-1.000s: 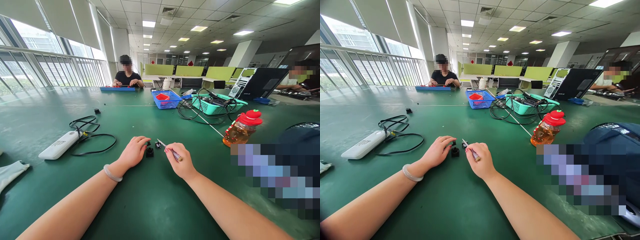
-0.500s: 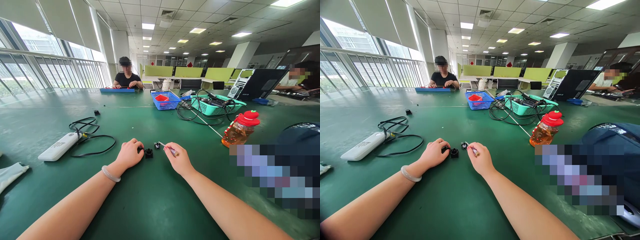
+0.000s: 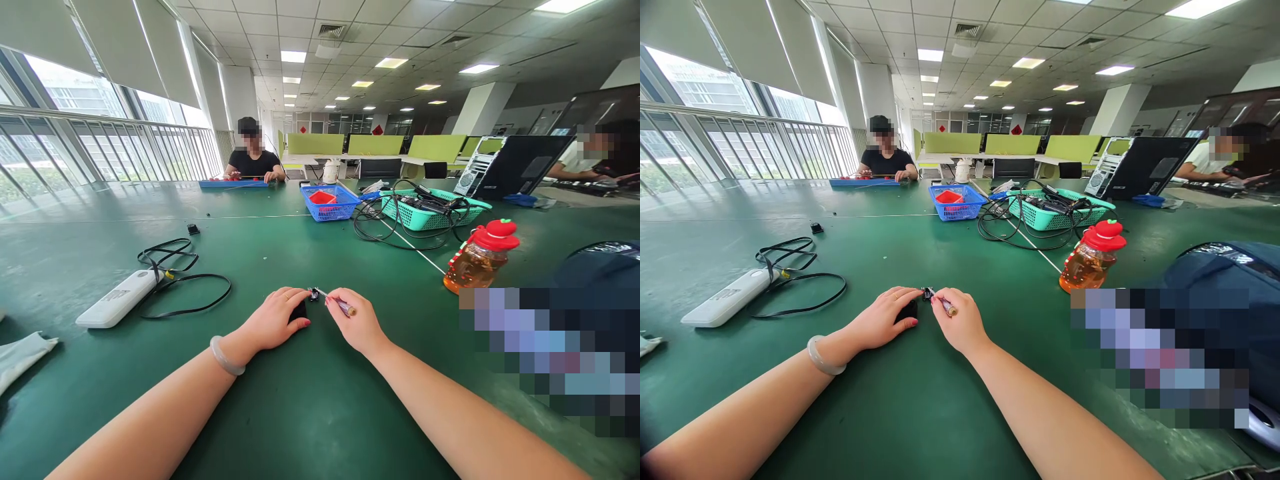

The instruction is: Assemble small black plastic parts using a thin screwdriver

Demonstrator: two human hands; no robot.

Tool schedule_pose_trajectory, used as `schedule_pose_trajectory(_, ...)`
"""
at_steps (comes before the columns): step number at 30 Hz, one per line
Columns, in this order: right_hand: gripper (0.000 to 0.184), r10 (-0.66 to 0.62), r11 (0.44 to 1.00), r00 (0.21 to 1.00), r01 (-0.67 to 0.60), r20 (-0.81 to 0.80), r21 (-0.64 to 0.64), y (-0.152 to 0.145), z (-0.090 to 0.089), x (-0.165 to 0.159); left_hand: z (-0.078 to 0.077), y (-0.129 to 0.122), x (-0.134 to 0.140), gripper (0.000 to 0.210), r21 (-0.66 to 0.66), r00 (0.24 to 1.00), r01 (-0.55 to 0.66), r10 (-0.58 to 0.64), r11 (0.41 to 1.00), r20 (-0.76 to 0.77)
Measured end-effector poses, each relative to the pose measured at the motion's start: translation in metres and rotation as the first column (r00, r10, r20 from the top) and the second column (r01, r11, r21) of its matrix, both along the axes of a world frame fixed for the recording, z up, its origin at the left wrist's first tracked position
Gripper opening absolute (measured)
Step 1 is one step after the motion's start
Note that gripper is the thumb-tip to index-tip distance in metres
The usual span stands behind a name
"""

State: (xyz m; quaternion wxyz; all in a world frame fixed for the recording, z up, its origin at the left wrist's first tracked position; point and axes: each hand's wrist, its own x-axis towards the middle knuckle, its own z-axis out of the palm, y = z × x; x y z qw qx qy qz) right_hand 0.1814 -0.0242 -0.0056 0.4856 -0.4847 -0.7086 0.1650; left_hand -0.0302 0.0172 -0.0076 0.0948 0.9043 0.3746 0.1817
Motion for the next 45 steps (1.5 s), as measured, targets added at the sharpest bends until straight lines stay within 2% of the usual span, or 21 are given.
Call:
schedule_pose_trajectory(10, 0.021, -0.005, 0.996, 0.991, -0.007, 0.130, 0.092, -0.004, 0.002, -0.003, -0.003, 0.002, 0.000, 0.050, 0.003, 1.000, -0.005, 0.005, 1.000, -0.018)
schedule_pose_trajectory(18, 0.033, 0.123, 0.979, 0.983, -0.142, 0.135, 0.144, -0.007, 0.004, -0.003, -0.002, 0.002, 0.000, 0.046, -0.007, 1.000, 0.004, -0.004, 1.000, -0.001)
schedule_pose_trajectory(23, 0.036, 0.087, 0.955, 0.994, -0.103, 0.068, 0.278, -0.010, 0.006, 0.001, 0.005, 0.001, 0.002, 0.037, -0.025, 0.998, 0.054, -0.055, 0.998, -0.034)
schedule_pose_trajectory(27, 0.036, 0.037, 0.946, 0.998, -0.049, 0.043, 0.322, -0.011, 0.008, 0.002, 0.010, 0.001, 0.003, 0.034, -0.028, 0.996, 0.093, -0.093, 0.995, -0.015)
schedule_pose_trajectory(33, 0.036, 0.020, 0.949, 0.998, -0.037, 0.057, 0.312, -0.009, 0.008, 0.003, 0.013, -0.001, 0.003, 0.030, -0.059, 0.988, 0.154, -0.153, 0.986, 0.026)
schedule_pose_trajectory(39, 0.036, 0.029, 0.966, 0.995, -0.052, 0.092, 0.254, -0.008, 0.007, 0.002, 0.013, -0.003, 0.003, 0.044, -0.082, 0.984, 0.179, -0.180, 0.980, -0.009)
schedule_pose_trajectory(45, 0.036, 0.032, 0.977, 0.994, -0.053, 0.104, 0.206, -0.007, 0.008, 0.002, 0.016, -0.005, 0.003, 0.031, -0.084, 0.979, 0.205, -0.204, 0.975, 0.015)
